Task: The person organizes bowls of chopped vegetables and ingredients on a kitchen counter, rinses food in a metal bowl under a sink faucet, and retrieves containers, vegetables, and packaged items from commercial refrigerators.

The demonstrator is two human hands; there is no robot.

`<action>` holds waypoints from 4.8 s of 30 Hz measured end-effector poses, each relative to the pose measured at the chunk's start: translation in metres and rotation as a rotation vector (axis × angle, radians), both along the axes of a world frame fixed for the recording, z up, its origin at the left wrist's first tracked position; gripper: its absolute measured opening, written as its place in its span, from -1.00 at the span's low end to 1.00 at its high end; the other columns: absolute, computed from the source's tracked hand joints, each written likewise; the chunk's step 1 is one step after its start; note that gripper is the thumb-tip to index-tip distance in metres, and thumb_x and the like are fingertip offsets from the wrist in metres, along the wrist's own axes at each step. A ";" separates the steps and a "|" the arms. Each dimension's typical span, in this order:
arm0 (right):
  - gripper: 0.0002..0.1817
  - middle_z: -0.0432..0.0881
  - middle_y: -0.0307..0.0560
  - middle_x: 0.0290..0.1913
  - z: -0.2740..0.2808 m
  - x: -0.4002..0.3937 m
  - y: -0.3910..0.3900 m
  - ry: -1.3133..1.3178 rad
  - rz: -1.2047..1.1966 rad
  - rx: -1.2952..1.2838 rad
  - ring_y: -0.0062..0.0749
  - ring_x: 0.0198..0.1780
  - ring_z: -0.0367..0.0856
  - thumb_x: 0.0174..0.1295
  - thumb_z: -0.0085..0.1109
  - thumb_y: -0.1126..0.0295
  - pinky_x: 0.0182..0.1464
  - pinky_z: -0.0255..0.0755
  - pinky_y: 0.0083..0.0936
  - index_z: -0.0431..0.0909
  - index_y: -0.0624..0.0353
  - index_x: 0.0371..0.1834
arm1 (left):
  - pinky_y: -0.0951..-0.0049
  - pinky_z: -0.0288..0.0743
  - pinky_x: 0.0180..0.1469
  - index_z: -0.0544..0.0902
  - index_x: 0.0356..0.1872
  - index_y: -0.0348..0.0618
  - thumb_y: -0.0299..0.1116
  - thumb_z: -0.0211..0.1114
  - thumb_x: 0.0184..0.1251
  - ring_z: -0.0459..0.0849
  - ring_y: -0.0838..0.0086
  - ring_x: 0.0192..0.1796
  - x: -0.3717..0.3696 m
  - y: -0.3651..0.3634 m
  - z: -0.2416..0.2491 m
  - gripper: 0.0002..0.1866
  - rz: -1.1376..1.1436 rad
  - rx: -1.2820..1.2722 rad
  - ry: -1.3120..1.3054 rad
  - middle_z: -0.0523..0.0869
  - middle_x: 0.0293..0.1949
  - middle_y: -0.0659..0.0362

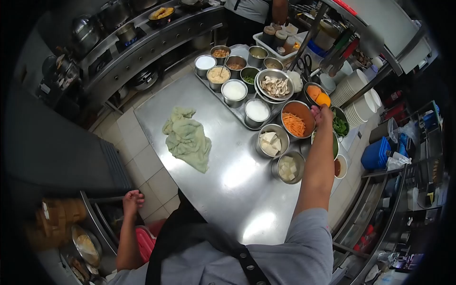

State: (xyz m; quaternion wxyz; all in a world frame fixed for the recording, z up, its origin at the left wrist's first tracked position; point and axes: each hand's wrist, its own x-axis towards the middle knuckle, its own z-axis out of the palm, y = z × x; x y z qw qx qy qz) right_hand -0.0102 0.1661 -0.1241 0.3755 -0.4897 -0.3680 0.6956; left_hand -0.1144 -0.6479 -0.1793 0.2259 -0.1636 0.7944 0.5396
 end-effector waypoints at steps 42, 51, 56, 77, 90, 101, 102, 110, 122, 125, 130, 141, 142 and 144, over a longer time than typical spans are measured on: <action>-0.64 0.54 0.18 -0.13 -0.063 -0.062 -0.368 -0.103 -0.697 -0.001 0.00 -0.32 0.70 0.20 0.05 0.38 -0.38 0.66 -0.29 0.34 0.44 -0.04 | 0.58 0.41 -0.49 0.52 -0.07 -0.11 -0.29 0.15 0.36 0.63 0.55 -0.43 -0.404 -0.184 -0.076 -0.80 -0.312 -0.005 -0.061 0.66 -0.28 0.22; -0.79 0.63 0.10 -0.28 -0.045 -0.073 -0.410 -0.259 -0.681 0.204 -0.20 -0.41 0.70 0.12 0.06 0.45 -0.41 0.67 -0.43 0.43 0.39 -0.26 | 0.57 0.41 -0.48 0.51 -0.07 -0.11 -0.34 0.13 0.36 0.64 0.56 -0.40 -0.451 -0.132 -0.035 -0.81 -0.357 -0.052 0.022 0.65 -0.26 0.23; -0.89 0.45 -0.18 -0.47 0.002 -0.102 -0.438 -0.286 -0.655 0.325 -0.55 -0.51 0.45 0.13 0.07 0.46 -0.43 0.66 -0.45 0.40 0.29 -0.40 | 0.58 0.41 -0.50 0.52 -0.03 -0.13 -0.37 0.13 0.33 0.64 0.57 -0.39 -0.489 -0.102 -0.027 -0.77 -0.400 -0.079 0.063 0.65 -0.26 0.22; -0.67 0.59 0.03 -0.20 0.003 -0.586 -0.632 -0.135 0.603 -0.017 -0.36 -0.39 0.63 0.09 0.04 0.52 -0.60 0.61 -0.55 0.45 0.42 -0.05 | 0.53 0.54 -0.32 0.57 -0.13 -0.28 -0.43 0.22 0.27 0.63 0.55 -0.37 -0.746 -0.186 -0.088 -0.80 -0.102 0.123 0.211 0.66 -0.30 0.18; -0.71 0.61 0.03 -0.29 0.018 -0.866 -0.743 -0.118 1.012 0.078 -0.37 -0.52 0.61 0.14 0.05 0.49 -0.63 0.58 -0.54 0.45 0.42 -0.09 | 0.58 0.42 -0.47 0.57 -0.11 -0.11 -0.34 0.14 0.33 0.65 0.59 -0.39 -0.980 -0.296 0.026 -0.82 0.407 0.335 0.274 0.68 -0.28 0.24; -0.74 0.63 0.15 -0.37 -0.002 -1.114 -0.852 -0.133 1.286 0.093 -0.20 -0.50 0.70 0.13 0.00 0.49 -0.65 0.57 -0.47 0.42 0.49 -0.19 | 0.59 0.40 -0.56 0.59 -0.15 -0.07 -0.45 0.11 0.31 0.63 0.58 -0.50 -1.132 -0.455 0.014 -0.85 0.727 0.203 0.265 0.70 -0.35 0.22; -0.77 0.62 0.12 -0.38 -0.007 -1.137 -0.862 -0.077 1.307 0.142 -0.24 -0.53 0.68 0.12 0.01 0.49 -0.65 0.57 -0.47 0.44 0.48 -0.23 | 0.56 0.42 -0.53 0.59 -0.15 -0.08 -0.46 0.12 0.30 0.64 0.58 -0.48 -1.134 -0.480 0.019 -0.85 0.759 0.161 0.281 0.70 -0.35 0.22; -0.85 0.56 -0.05 -0.48 0.035 -1.257 -0.948 -0.053 1.466 0.192 -0.45 -0.63 0.52 0.09 0.09 0.49 -0.67 0.57 -0.50 0.50 0.42 -0.44 | 0.51 0.50 -0.21 0.63 -0.21 -0.19 -0.52 0.24 0.19 0.62 0.56 -0.28 -1.153 -0.512 0.029 -0.85 0.444 -0.313 0.558 0.67 -0.35 0.19; -0.90 0.62 -0.17 -0.45 0.087 -1.391 -1.178 0.061 1.494 0.156 -0.61 -0.50 0.51 -0.03 0.11 0.60 -0.35 0.34 -0.71 0.57 0.33 -0.42 | 0.59 0.48 -0.09 0.64 -0.20 -0.23 -0.63 0.16 0.20 0.62 0.59 -0.20 -1.343 -0.845 0.017 -0.81 0.700 -0.120 0.610 0.70 -0.27 0.21; -0.94 0.61 -0.23 -0.48 0.101 -1.412 -1.269 0.034 1.450 0.046 -0.66 -0.50 0.44 -0.02 0.15 0.57 -0.38 0.30 -0.67 0.58 0.30 -0.45 | 0.51 0.46 -0.03 0.60 -0.05 -0.18 -0.57 0.13 0.25 0.61 0.54 -0.10 -1.448 -0.887 0.005 -0.74 0.545 0.031 0.579 0.69 -0.14 0.22; -0.84 0.67 -0.08 -0.39 0.097 -1.443 -1.341 -0.084 1.548 0.064 -0.52 -0.39 0.62 0.10 0.17 0.52 -0.35 0.48 -0.65 0.62 0.41 -0.30 | 0.15 0.16 0.24 0.55 0.04 -0.06 -0.22 0.27 -0.04 0.36 0.43 0.27 -1.614 -0.934 -0.026 -0.50 0.702 0.450 0.318 0.57 0.09 0.26; -0.63 0.64 0.18 -0.31 0.035 -1.608 -1.517 -0.162 1.678 -0.018 -0.19 -0.46 0.71 0.26 -0.02 0.39 -0.61 0.57 -0.57 0.40 0.57 -0.04 | 0.24 0.28 0.21 0.21 0.37 -0.07 0.01 0.11 0.27 0.37 0.36 0.32 -1.622 -0.951 0.002 -0.30 0.163 1.181 0.236 0.43 0.31 0.10; -0.64 0.64 0.17 -0.32 0.017 -1.630 -1.537 -0.195 1.706 0.019 -0.22 -0.47 0.71 0.26 -0.02 0.39 -0.62 0.56 -0.57 0.41 0.57 -0.06 | 0.20 0.34 0.20 0.21 0.37 -0.10 0.19 0.04 0.32 0.42 0.31 0.28 -1.610 -0.950 0.002 -0.26 0.228 0.974 0.220 0.44 0.29 0.09; -0.66 0.65 0.15 -0.32 -0.011 -1.670 -1.576 -0.212 1.722 0.100 -0.27 -0.50 0.70 0.25 -0.02 0.39 -0.63 0.55 -0.57 0.44 0.55 -0.11 | 0.09 0.43 0.14 0.24 0.35 -0.09 0.18 0.09 0.32 0.57 0.18 0.11 -1.588 -0.959 -0.007 -0.27 0.359 1.073 0.035 0.49 0.21 0.04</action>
